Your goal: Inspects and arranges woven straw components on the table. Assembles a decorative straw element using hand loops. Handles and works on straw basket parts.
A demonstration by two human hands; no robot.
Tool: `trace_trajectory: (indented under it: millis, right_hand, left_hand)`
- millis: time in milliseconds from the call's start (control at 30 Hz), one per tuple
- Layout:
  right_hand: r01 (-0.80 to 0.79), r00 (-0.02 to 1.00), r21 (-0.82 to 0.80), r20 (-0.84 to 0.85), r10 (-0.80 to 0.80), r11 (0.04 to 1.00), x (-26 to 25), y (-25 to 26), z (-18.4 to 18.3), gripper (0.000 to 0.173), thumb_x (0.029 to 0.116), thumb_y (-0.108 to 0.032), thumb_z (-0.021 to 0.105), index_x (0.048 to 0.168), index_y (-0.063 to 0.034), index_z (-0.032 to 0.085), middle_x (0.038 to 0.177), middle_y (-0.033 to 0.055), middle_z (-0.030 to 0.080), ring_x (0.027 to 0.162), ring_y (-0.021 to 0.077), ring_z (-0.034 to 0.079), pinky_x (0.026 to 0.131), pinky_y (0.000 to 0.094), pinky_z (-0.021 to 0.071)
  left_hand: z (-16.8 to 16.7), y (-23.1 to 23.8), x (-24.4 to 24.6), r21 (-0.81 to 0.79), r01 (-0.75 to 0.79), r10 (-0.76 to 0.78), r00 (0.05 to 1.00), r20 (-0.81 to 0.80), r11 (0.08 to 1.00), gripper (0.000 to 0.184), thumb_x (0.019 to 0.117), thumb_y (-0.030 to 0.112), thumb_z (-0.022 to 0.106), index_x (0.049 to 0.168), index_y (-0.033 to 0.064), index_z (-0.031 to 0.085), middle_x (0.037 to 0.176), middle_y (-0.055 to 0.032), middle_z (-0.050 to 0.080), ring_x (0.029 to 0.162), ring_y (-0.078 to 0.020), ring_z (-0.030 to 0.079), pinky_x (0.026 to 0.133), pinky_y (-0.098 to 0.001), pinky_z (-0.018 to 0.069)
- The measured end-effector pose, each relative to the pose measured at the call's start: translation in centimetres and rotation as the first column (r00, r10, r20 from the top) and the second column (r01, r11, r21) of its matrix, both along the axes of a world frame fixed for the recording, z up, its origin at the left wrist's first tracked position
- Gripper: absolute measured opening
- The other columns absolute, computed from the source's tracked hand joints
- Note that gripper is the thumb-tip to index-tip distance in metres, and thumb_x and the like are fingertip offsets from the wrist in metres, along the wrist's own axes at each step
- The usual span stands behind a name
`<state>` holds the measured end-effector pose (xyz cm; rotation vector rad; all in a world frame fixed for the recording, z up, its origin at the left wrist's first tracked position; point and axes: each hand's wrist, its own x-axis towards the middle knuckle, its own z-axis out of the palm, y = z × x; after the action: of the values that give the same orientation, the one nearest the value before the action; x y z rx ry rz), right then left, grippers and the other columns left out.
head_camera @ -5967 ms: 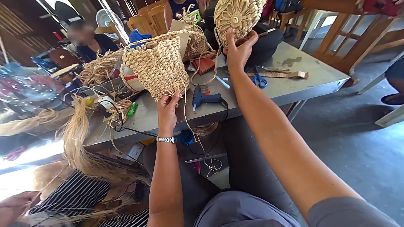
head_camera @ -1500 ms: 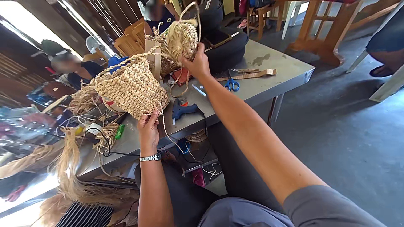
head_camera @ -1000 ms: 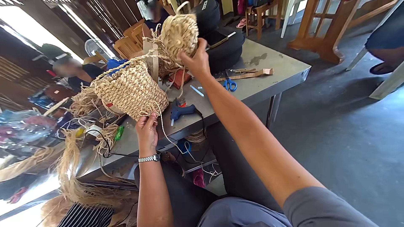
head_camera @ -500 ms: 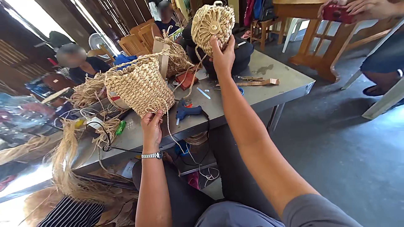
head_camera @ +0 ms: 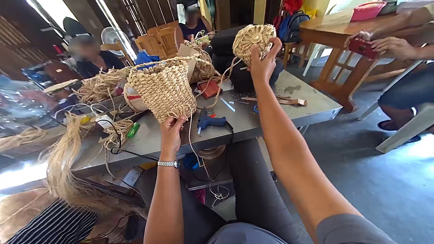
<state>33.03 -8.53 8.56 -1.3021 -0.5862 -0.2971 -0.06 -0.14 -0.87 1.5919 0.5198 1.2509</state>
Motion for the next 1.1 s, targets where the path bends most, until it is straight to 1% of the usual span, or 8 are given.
trace_trajectory:
  millis: [133, 367, 433, 533, 667, 833, 933, 1100]
  right_hand:
    - [-0.012, 1.0, -0.224, -0.005, 0.011, 0.974, 1.7, -0.5, 1.9, 0.066, 0.1032, -0.036, 0.059, 0.158, -0.0114, 0.033, 0.123, 0.0248, 0.067, 0.098, 0.0378, 0.072, 0.083, 0.0542, 0.0591]
    - [0.004, 0.998, -0.456, 0.062, 0.028, 0.89, 3.3, -0.4, 4.1, 0.059, 0.1063, -0.034, 0.052, 0.159, -0.0113, 0.038, 0.138, 0.0301, 0.06, 0.126, 0.0473, 0.059, 0.104, 0.0622, 0.0467]
    - [0.011, 0.998, -0.492, 0.057, 0.02, 0.87, 3.6, -0.5, 4.2, 0.081, 0.0996, -0.047, 0.062, 0.164, -0.0138, 0.027, 0.142, 0.0347, 0.054, 0.129, 0.052, 0.054, 0.106, 0.0648, 0.0438]
    - [0.035, 0.998, -0.638, 0.061, 0.005, 0.769, 4.3, -1.0, 3.9, 0.126, 0.0757, -0.06, 0.084, 0.168, -0.018, 0.008, 0.152, 0.0391, 0.038, 0.139, 0.0583, 0.038, 0.111, 0.0725, 0.0305]
    - [0.09, 0.995, -0.779, 0.095, -0.024, 0.62, 4.9, -1.2, 3.1, 0.139, 0.0673, -0.052, 0.092, 0.167, -0.0134, 0.004, 0.156, 0.0384, 0.032, 0.146, 0.0588, 0.025, 0.114, 0.0765, 0.0191]
    - [0.122, 0.991, -0.766, 0.129, -0.036, 0.631, 4.6, -0.8, 2.1, 0.14, 0.0721, -0.05, 0.089, 0.166, -0.011, -0.007, 0.152, 0.0362, 0.04, 0.142, 0.0558, 0.036, 0.113, 0.0741, 0.0256]
    - [0.149, 0.987, -0.74, 0.146, -0.059, 0.656, 4.5, -0.4, 2.4, 0.137, 0.0713, -0.031, 0.09, 0.166, -0.0136, -0.007, 0.146, 0.0345, 0.048, 0.135, 0.0537, 0.047, 0.108, 0.0699, 0.0365]
    - [0.098, 0.994, -0.76, 0.109, -0.023, 0.642, 4.8, -0.6, 3.9, 0.143, 0.0659, -0.015, 0.092, 0.166, -0.0186, -0.01, 0.156, 0.0372, 0.031, 0.132, 0.0566, 0.047, 0.102, 0.0693, 0.0441]
  left_hand:
    - [-0.1, 0.0, 0.0, 0.005, 0.003, -0.003, 1.0, -0.009, 1.0, 0.006, 0.0978, 0.016, 0.069, 0.098, 0.0137, 0.064, 0.09, 0.0052, 0.066, 0.077, -0.004, 0.06, 0.073, -0.0221, 0.0515]
    - [-0.1, -0.1, -0.2, 0.022, 0.01, -0.01, 1.0, -0.025, 1.0, 0.004, 0.0989, 0.016, 0.068, 0.098, 0.0146, 0.065, 0.091, 0.0063, 0.066, 0.078, -0.0024, 0.06, 0.072, -0.0206, 0.0503]
    - [-0.1, 0.0, -0.2, 0.024, 0.018, -0.017, 0.999, -0.027, 1.0, 0.004, 0.099, 0.017, 0.068, 0.101, 0.0141, 0.066, 0.093, 0.0057, 0.067, 0.079, -0.0029, 0.06, 0.073, -0.021, 0.0504]
    - [-0.2, 0.0, -0.2, 0.034, 0.018, -0.017, 1.0, -0.023, 0.999, 0.004, 0.0985, 0.016, 0.069, 0.101, 0.0146, 0.065, 0.092, 0.0058, 0.066, 0.078, -0.0024, 0.059, 0.071, -0.0199, 0.05]
    - [-0.2, -0.3, -0.3, 0.047, 0.014, -0.013, 1.0, -0.029, 0.999, 0.004, 0.0981, 0.016, 0.069, 0.099, 0.0158, 0.065, 0.091, 0.0063, 0.066, 0.076, -0.0021, 0.059, 0.07, -0.0195, 0.0495]
    - [-0.1, -0.5, -0.3, 0.064, -0.007, 0.011, 0.998, -0.062, 0.998, 0.005, 0.0994, 0.018, 0.067, 0.099, 0.0143, 0.064, 0.092, 0.0053, 0.066, 0.076, -0.0031, 0.059, 0.07, -0.0209, 0.0497]
    - [-0.1, -0.4, -0.3, 0.063, -0.006, 0.01, 0.998, -0.068, 0.998, 0.005, 0.0992, 0.018, 0.067, 0.099, 0.014, 0.064, 0.093, 0.005, 0.066, 0.076, -0.0029, 0.059, 0.071, -0.0208, 0.0501]
    - [-0.1, -0.3, -0.2, 0.033, 0.018, -0.017, 0.999, -0.031, 0.999, 0.004, 0.0986, 0.015, 0.068, 0.099, 0.0149, 0.064, 0.091, 0.0057, 0.065, 0.076, -0.0032, 0.059, 0.071, -0.0204, 0.0498]
